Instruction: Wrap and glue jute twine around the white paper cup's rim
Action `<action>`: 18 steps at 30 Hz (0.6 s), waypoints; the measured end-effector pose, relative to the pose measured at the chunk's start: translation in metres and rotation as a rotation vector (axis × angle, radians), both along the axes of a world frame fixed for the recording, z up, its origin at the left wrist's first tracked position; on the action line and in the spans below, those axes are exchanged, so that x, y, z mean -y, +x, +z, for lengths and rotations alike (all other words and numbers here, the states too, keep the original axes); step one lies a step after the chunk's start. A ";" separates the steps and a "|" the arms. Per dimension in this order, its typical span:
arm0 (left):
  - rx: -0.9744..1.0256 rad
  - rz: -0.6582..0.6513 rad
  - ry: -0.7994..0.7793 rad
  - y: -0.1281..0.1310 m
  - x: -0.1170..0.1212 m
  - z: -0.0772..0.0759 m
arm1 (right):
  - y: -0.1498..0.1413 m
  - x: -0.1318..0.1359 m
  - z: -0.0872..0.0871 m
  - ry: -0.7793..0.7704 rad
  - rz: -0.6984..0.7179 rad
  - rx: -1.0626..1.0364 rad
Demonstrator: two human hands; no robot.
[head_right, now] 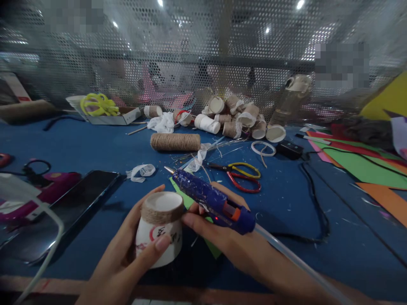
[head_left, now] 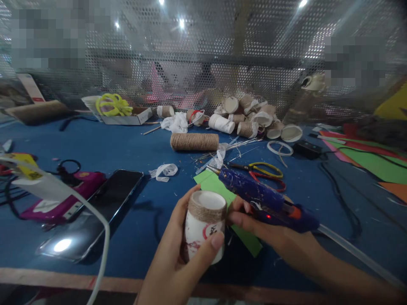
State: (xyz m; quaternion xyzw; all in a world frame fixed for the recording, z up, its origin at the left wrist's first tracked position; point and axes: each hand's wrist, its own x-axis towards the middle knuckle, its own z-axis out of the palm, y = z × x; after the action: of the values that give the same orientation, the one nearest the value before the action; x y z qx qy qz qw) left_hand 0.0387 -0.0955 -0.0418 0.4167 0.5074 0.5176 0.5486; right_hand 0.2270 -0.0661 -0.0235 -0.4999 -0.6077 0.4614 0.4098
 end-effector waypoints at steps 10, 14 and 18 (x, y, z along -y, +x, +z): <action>0.259 0.058 -0.054 -0.007 -0.006 -0.002 | 0.009 0.001 -0.004 0.040 0.055 0.047; 0.391 0.041 -0.180 -0.012 -0.009 0.005 | 0.013 0.000 -0.012 0.099 0.031 0.077; 0.444 -0.002 -0.229 -0.014 -0.011 0.010 | 0.016 0.000 -0.013 0.101 -0.014 0.115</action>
State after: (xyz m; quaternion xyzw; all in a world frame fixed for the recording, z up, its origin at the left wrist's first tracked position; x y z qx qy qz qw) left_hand 0.0242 -0.0842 -0.0318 0.2286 0.4292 0.5352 0.6907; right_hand 0.2433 -0.0661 -0.0369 -0.5087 -0.6490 0.3979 0.4021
